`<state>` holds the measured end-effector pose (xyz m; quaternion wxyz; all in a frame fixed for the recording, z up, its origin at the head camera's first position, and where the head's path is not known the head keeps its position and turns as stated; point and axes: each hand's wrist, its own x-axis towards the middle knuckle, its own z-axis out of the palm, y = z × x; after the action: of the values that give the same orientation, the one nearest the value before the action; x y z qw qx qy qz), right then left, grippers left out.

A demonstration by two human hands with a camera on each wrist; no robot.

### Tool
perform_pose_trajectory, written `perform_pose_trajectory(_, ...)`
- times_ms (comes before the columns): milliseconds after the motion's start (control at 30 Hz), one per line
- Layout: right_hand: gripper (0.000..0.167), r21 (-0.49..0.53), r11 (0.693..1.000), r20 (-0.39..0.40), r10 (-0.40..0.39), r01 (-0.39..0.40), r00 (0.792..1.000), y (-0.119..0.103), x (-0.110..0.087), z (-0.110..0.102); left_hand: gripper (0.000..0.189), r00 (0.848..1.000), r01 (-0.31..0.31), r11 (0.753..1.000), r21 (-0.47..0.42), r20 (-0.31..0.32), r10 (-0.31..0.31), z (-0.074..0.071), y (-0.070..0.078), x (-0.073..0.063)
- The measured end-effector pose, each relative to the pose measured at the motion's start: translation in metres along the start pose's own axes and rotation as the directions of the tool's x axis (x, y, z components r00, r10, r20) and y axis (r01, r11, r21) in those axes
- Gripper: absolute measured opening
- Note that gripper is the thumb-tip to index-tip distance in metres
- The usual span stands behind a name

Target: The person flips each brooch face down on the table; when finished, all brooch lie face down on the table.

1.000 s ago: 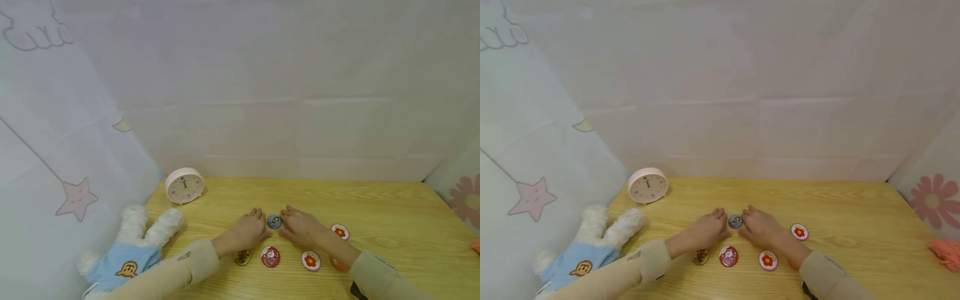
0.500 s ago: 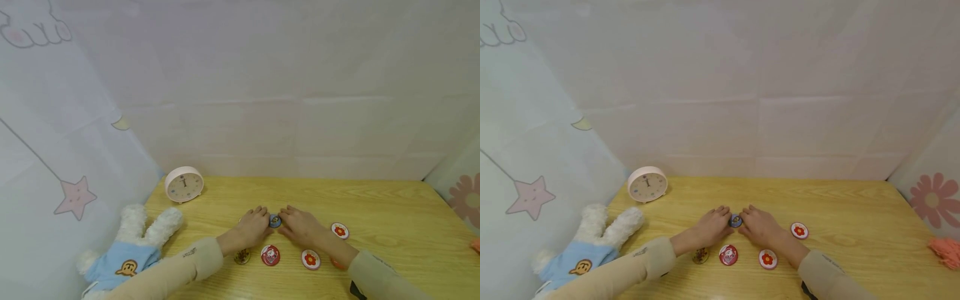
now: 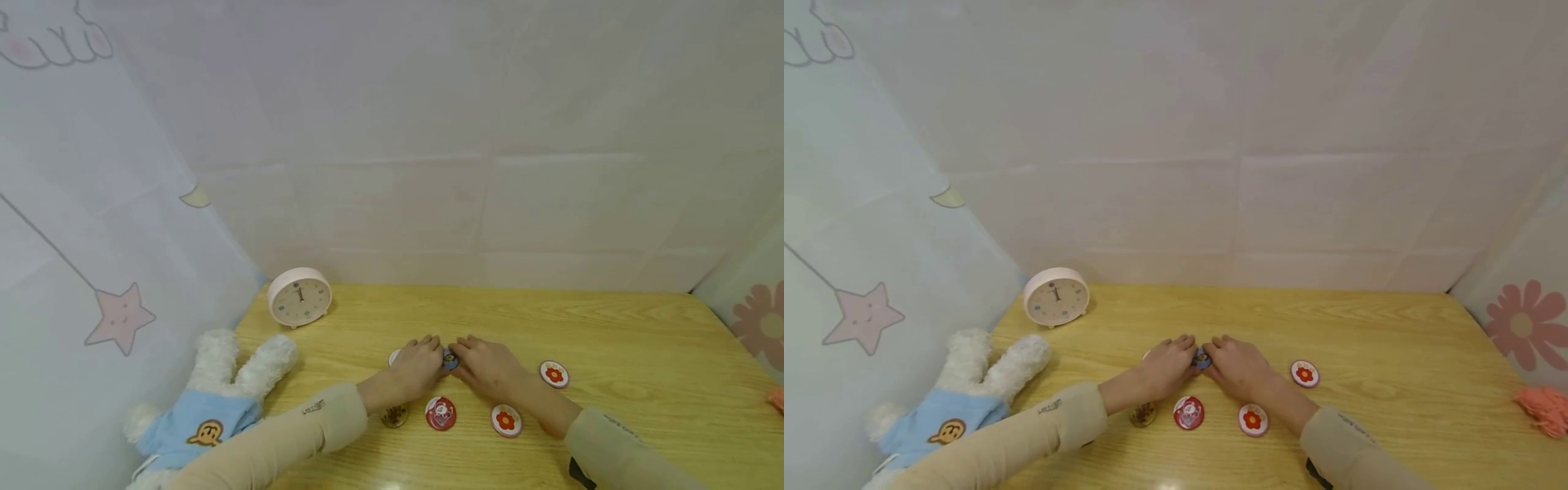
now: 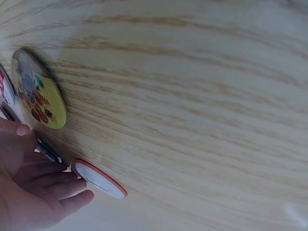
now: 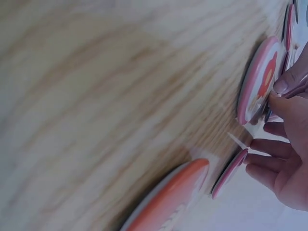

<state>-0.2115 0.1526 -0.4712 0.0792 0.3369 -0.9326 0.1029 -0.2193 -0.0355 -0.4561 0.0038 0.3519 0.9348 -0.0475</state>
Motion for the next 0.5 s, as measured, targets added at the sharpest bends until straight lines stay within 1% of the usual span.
perform_pose_trajectory(167,0.039,-0.008,1.0,0.002,-0.015,0.015,1.0,0.0002,0.0009,0.0,0.052,1.0,0.002,1.0,0.03,0.026,-0.003,-0.0003,-0.0002,-0.001)
perform_pose_trajectory(267,0.038,-0.013,1.0,0.004,-0.02,0.02,1.0,-0.0005,0.0012,0.0,0.053,0.999,0.004,1.0,0.03,0.038,-0.006,-0.0011,-0.0002,-0.0019)
perform_pose_trajectory(400,0.033,0.006,1.0,-0.023,-0.029,0.029,0.999,-0.001,0.0015,0.0,0.052,0.999,0.002,1.0,0.025,0.036,-0.003,-0.0015,-0.0003,-0.0031)
perform_pose_trajectory(500,0.027,0.015,0.999,-0.062,-0.041,0.042,0.997,0.0001,0.0017,0.0003,0.049,1.0,0.0,1.0,0.011,0.011,-0.001,-0.0011,-0.0005,-0.0032)
